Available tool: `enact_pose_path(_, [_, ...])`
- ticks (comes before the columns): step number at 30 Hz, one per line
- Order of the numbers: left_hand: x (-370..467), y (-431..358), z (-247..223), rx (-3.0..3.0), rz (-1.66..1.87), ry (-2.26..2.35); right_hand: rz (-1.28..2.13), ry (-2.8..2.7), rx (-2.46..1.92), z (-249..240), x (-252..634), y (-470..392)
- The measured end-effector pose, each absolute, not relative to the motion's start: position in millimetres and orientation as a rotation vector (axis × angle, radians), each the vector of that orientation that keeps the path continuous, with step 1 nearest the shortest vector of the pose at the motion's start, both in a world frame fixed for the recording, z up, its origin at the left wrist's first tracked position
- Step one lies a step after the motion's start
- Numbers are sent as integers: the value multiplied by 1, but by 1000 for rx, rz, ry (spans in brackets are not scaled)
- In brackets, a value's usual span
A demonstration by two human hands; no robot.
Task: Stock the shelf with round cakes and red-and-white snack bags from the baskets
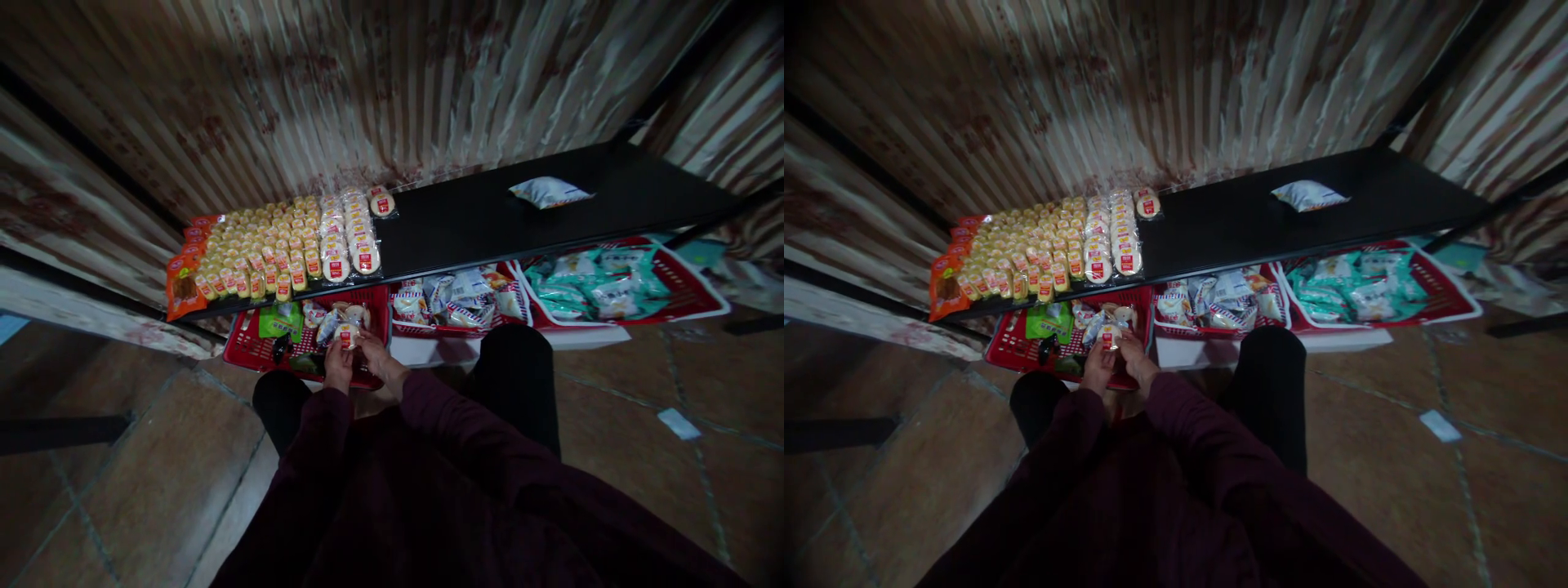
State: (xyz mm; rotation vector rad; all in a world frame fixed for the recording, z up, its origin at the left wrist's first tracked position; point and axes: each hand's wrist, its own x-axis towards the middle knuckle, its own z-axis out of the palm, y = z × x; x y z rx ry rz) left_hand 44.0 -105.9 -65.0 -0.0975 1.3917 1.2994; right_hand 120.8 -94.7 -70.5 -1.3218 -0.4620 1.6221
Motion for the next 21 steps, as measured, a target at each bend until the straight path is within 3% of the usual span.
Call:
enact_pose_path(10, [47,-115,-46,-122,1304,1183,1595,-309,-1213,-62,132,-87])
enact_pose_path(21, [56,-110,-39,-78,1358,1161,1798,-288,-1041,-43,152,-94])
